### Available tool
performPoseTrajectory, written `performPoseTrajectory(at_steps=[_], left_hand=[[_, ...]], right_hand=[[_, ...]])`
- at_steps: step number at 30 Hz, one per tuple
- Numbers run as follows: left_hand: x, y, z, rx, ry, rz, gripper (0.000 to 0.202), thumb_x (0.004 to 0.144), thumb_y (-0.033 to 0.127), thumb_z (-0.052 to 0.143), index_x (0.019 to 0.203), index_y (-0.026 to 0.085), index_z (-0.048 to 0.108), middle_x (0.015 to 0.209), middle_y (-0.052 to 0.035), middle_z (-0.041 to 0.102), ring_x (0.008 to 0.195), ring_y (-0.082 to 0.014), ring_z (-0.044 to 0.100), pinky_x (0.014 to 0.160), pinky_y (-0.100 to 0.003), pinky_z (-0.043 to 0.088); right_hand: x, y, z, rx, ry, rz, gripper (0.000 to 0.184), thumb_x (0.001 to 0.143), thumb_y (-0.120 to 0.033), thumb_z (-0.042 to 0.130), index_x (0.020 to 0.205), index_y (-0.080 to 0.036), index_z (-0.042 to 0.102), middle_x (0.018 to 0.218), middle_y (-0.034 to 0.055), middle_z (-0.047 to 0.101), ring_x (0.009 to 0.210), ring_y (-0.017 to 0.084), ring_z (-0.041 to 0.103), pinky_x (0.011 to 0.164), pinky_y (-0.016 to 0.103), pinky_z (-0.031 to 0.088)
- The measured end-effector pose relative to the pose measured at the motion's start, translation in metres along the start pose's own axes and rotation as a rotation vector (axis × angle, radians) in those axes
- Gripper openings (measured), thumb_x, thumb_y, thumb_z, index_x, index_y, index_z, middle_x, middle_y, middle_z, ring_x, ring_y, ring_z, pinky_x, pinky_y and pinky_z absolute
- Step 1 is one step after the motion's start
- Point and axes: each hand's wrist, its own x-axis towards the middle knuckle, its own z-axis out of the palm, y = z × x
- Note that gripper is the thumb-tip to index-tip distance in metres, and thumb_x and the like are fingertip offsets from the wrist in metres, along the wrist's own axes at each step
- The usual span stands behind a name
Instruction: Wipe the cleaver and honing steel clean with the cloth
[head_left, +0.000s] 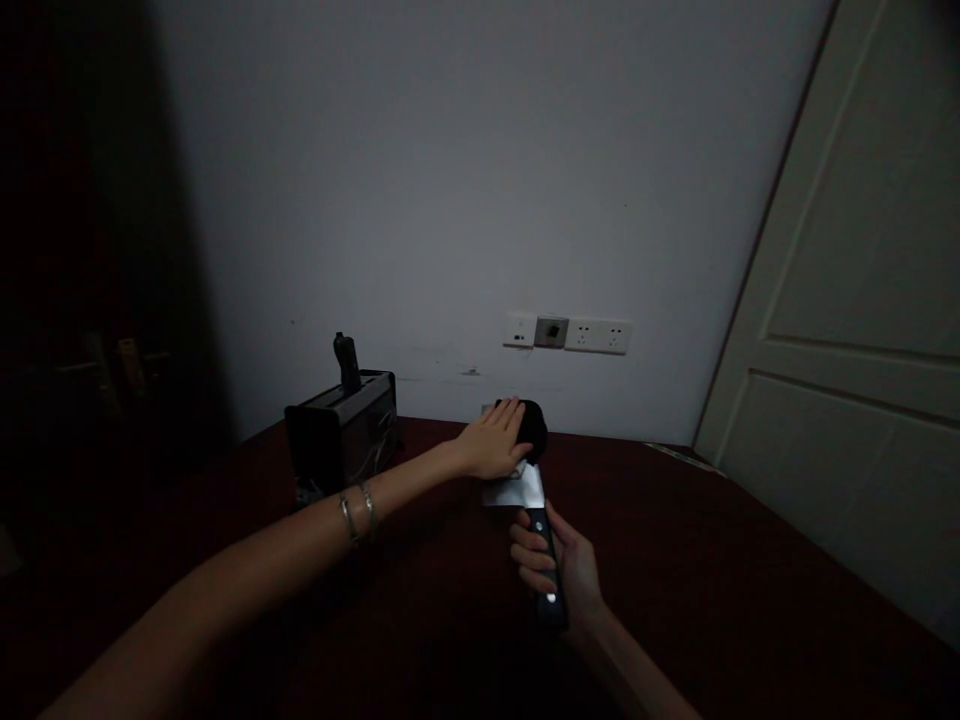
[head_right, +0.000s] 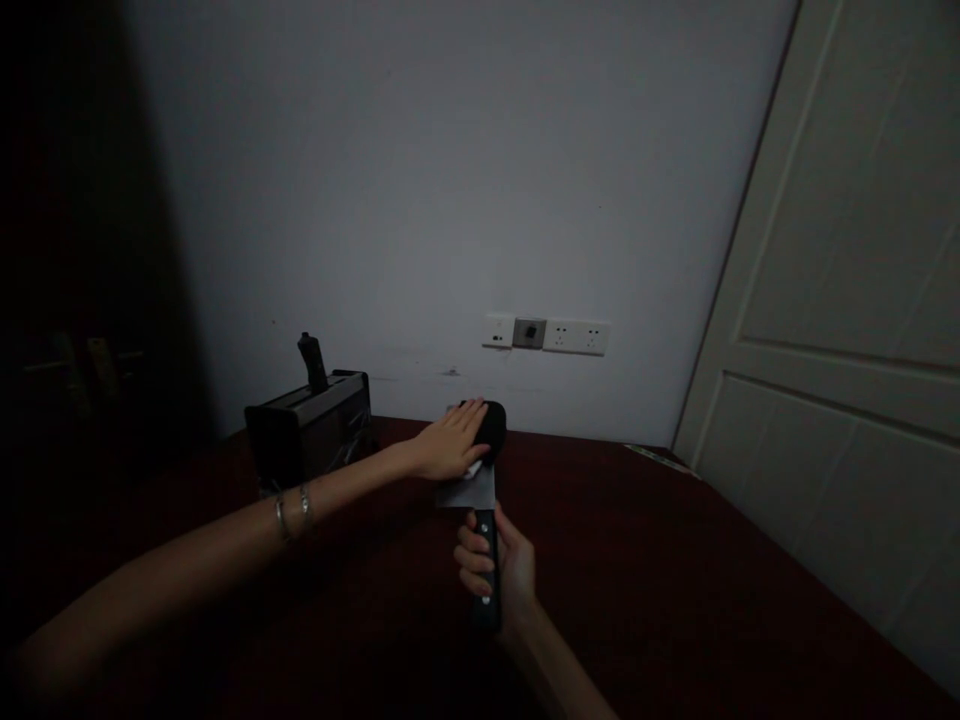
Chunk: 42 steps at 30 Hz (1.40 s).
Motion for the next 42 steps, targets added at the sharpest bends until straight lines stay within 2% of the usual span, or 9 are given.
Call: performPoseTrajectory(at_steps=[3,8,13,15,22,29,34,36,42], left_hand=[[0.008,-0.004,-0.002,-0.003,-0.031,-0.093,0.066,0.089,0.044,0.02,0.137,-0.002,0.014,0.144,-0.0216,0.011,0.134,-0.0282,0.009,0.107,-0.04,0.014],[-0.002,0.012,-0.001,-0.007,0.044,0.084,0.067,0.088,0.048,0.019,0.138,0.002,0.013,0.146,-0.0182,0.007,0.135,-0.0253,0.002,0.108,-0.039,0.012],[0.015,-0.007,-0.004,-0.014,-0.006,-0.125,0.066,0.089,0.043,0.021,0.136,-0.002,0.015,0.145,-0.0211,0.012,0.134,-0.0282,0.009,0.107,-0.041,0.013],[0.017,-0.011,-0.005,-0.004,-0.012,-0.143,0.065,0.089,0.042,0.02,0.136,-0.003,0.015,0.144,-0.0225,0.012,0.134,-0.0286,0.009,0.107,-0.041,0.013],[-0.017,0.019,0.0,0.033,0.074,0.199,0.064,0.09,0.047,0.018,0.138,0.004,0.014,0.146,-0.0174,0.008,0.135,-0.0239,0.002,0.108,-0.036,0.011],[-0.006,-0.013,-0.004,0.048,-0.004,0.035,0.064,0.091,0.043,0.017,0.137,0.0,0.013,0.145,-0.0206,0.01,0.134,-0.0241,0.005,0.108,-0.038,0.011],[-0.032,0.003,-0.006,0.031,0.018,0.258,0.064,0.091,0.045,0.018,0.139,0.004,0.011,0.146,-0.0175,0.006,0.134,-0.0229,-0.001,0.109,-0.036,0.008],[-0.034,0.001,-0.008,0.026,0.015,0.27,0.063,0.091,0.045,0.017,0.139,0.005,0.012,0.146,-0.0168,0.006,0.134,-0.0221,0.0,0.109,-0.035,0.008],[-0.004,-0.043,-0.011,0.05,-0.042,0.048,0.062,0.092,0.042,0.017,0.138,0.001,0.012,0.145,-0.0186,0.009,0.134,-0.0225,0.006,0.109,-0.036,0.01]], right_hand=[[0.0,0.002,0.001,0.003,-0.01,0.019,0.022,0.079,-0.033,0.054,0.072,-0.013,0.049,0.051,-0.0091,0.029,0.036,0.001,0.02,0.028,0.009,0.017],[0.001,-0.001,0.005,0.016,0.012,-0.002,0.023,0.079,-0.033,0.055,0.071,-0.012,0.051,0.051,-0.0084,0.031,0.036,0.001,0.02,0.027,0.009,0.018],[0.001,0.006,0.007,0.04,0.009,0.04,0.023,0.075,-0.032,0.06,0.071,-0.011,0.053,0.049,-0.0088,0.032,0.035,0.0,0.02,0.026,0.009,0.018],[0.001,0.007,0.007,0.037,0.004,0.061,0.023,0.075,-0.032,0.059,0.071,-0.011,0.053,0.049,-0.0089,0.032,0.035,0.001,0.02,0.026,0.009,0.019],[0.001,-0.008,0.006,0.036,-0.001,-0.022,0.021,0.076,-0.029,0.058,0.069,-0.011,0.05,0.051,-0.0084,0.032,0.036,0.0,0.02,0.027,0.009,0.019],[0.003,-0.005,0.004,0.047,0.02,0.019,0.022,0.078,-0.031,0.055,0.072,-0.011,0.051,0.051,-0.0085,0.031,0.035,0.001,0.022,0.026,0.009,0.019],[0.002,-0.011,0.004,0.052,0.025,-0.024,0.022,0.079,-0.03,0.054,0.071,-0.01,0.051,0.051,-0.0079,0.033,0.035,0.0,0.024,0.027,0.009,0.019],[0.0,-0.012,0.006,0.062,0.017,-0.025,0.022,0.079,-0.03,0.053,0.072,-0.01,0.051,0.052,-0.008,0.033,0.035,0.0,0.025,0.027,0.008,0.019],[0.0,-0.006,0.008,0.087,-0.033,0.043,0.021,0.08,-0.029,0.052,0.074,-0.009,0.05,0.052,-0.0084,0.032,0.036,0.0,0.026,0.026,0.008,0.019]])
